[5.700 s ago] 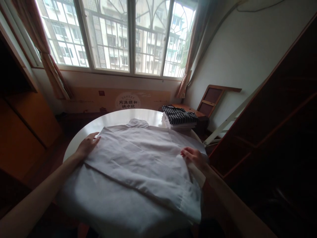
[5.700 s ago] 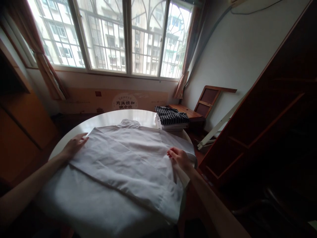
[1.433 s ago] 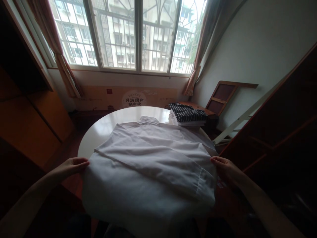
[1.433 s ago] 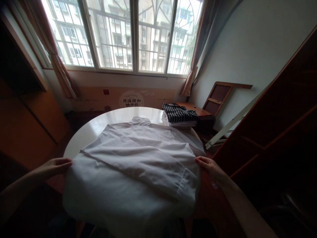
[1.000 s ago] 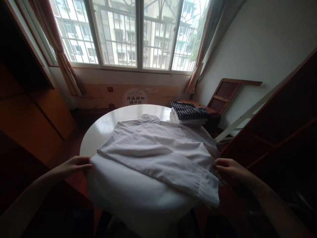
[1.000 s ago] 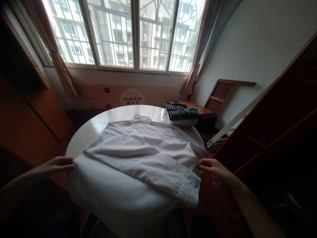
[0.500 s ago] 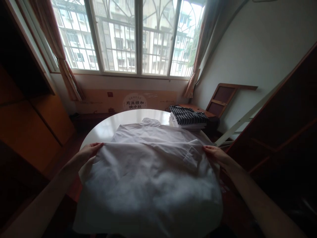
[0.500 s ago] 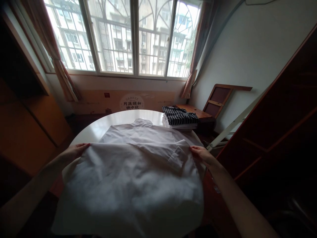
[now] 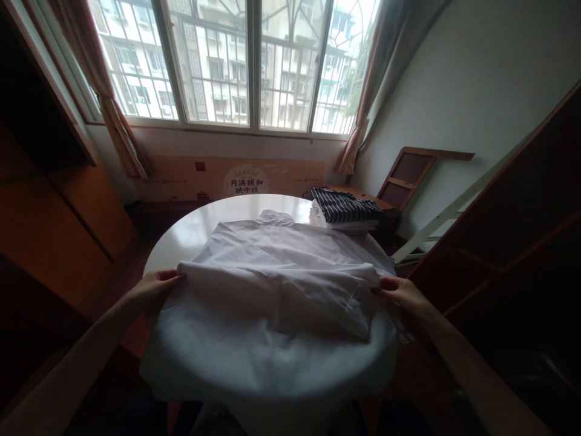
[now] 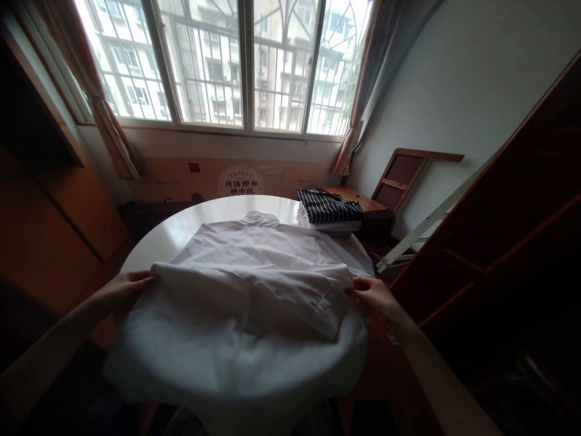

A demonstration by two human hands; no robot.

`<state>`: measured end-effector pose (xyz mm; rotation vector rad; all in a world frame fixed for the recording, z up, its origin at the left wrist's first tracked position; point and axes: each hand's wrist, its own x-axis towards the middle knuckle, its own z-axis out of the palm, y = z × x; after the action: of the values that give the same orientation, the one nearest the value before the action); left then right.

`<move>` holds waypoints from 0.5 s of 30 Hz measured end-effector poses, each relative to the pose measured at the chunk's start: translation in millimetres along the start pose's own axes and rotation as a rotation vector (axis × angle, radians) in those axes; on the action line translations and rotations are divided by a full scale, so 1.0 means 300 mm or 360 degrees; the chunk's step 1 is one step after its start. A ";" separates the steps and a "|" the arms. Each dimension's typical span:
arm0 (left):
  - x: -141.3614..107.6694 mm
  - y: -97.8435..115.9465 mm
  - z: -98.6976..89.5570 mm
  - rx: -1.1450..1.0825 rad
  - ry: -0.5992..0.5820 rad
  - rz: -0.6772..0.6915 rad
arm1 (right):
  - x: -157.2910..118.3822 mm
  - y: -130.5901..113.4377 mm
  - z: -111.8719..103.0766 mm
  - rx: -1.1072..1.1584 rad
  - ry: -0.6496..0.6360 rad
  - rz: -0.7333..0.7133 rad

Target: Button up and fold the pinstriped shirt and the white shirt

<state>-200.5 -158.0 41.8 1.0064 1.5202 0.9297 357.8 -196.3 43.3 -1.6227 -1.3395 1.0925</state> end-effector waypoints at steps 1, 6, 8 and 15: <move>0.001 -0.005 -0.006 -0.0031 -0.0002 -0.0022 | 0.002 0.006 -0.003 0.0001 0.0053 -0.0017; -0.018 -0.004 -0.017 -0.0073 0.0016 -0.0064 | 0.012 0.031 -0.024 0.0046 0.0224 -0.0110; -0.038 0.007 -0.015 -0.0064 0.0018 -0.0076 | 0.009 0.031 -0.033 0.0055 0.0212 -0.0108; -0.049 -0.004 -0.023 -0.0031 0.0190 0.0021 | 0.013 0.028 -0.045 0.0169 0.0182 -0.0108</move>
<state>-205.9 -172.5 46.8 0.9627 1.6021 1.0277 373.5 -194.2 39.8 -1.5278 -1.2329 0.9983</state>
